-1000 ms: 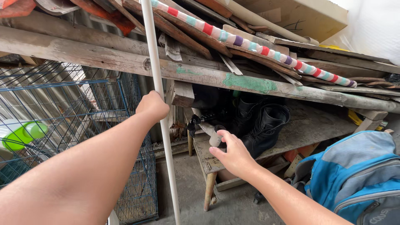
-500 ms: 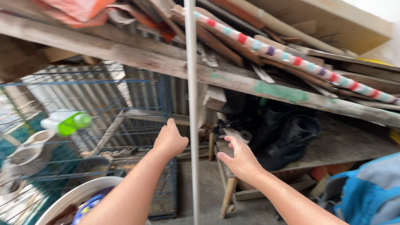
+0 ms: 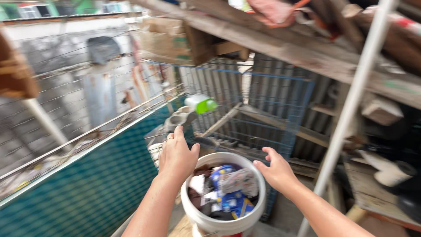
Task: The person retrieves a black jacket from a bucket, turns it inside out, places it on a hanger, zips it up, and hangs it on a clothesline. The person then picks up a bundle of socks from the bucket.
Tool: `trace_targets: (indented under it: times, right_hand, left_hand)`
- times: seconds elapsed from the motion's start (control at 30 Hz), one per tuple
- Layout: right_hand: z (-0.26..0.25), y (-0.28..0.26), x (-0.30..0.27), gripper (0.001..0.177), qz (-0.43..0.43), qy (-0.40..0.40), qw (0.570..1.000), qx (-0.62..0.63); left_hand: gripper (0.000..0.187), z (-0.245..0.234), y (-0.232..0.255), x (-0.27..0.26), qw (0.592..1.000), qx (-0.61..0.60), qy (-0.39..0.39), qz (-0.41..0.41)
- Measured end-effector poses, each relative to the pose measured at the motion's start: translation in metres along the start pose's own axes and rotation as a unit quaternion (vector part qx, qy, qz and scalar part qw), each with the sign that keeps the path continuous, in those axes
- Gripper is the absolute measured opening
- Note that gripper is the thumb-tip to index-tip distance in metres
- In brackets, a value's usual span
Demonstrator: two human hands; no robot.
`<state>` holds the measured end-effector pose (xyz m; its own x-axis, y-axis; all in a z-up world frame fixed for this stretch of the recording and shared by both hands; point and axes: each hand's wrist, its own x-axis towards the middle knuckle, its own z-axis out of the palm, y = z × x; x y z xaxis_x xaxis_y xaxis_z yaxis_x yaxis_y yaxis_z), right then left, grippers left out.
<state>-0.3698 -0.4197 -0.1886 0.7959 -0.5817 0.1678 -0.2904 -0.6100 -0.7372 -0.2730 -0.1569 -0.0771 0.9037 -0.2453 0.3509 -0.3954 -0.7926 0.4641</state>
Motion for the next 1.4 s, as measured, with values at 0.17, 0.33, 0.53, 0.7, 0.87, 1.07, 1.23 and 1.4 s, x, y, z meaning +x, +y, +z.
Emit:
trace_targets:
  times: [0.17,0.33,0.53,0.7,0.87,1.07,1.23,1.4]
  right_hand:
    - [0.069,-0.041,-0.01,0.072,0.077,-0.058,0.994,0.04]
    - [0.099,-0.045,-0.02,0.072,0.05,-0.07,0.996,0.02]
    - [0.102,-0.024,-0.024,0.072,0.066,-0.08,0.995,-0.008]
    - [0.098,0.003,-0.015,0.074,0.078,-0.094,0.992,-0.03]
    - [0.111,0.032,0.016,0.082,0.078,-0.146,0.984,-0.067]
    - [0.149,0.045,0.068,0.099,-0.047,-0.19,0.967,-0.166]
    - [0.168,0.026,0.089,0.115,-0.066,-0.254,0.929,-0.26]
    - [0.173,0.011,0.077,0.108,-0.062,-0.316,0.875,-0.362]
  left_hand:
    - [0.072,-0.061,-0.096,-0.029,0.996,0.017,0.032,-0.086]
    - [0.071,-0.086,-0.15,-0.051,0.992,0.013,0.039,-0.121]
    - [0.067,-0.081,-0.159,-0.06,0.991,-0.039,0.043,-0.118]
    - [0.063,-0.058,-0.146,-0.054,0.987,-0.067,-0.001,-0.144]
    - [0.06,-0.029,-0.132,-0.043,0.987,-0.071,-0.003,-0.147]
    - [0.06,0.0,-0.113,-0.02,0.987,-0.056,-0.006,-0.152]
    - [0.059,0.018,-0.11,-0.008,0.986,-0.054,-0.011,-0.158]
    - [0.06,0.031,-0.114,-0.012,0.984,-0.05,-0.01,-0.169]
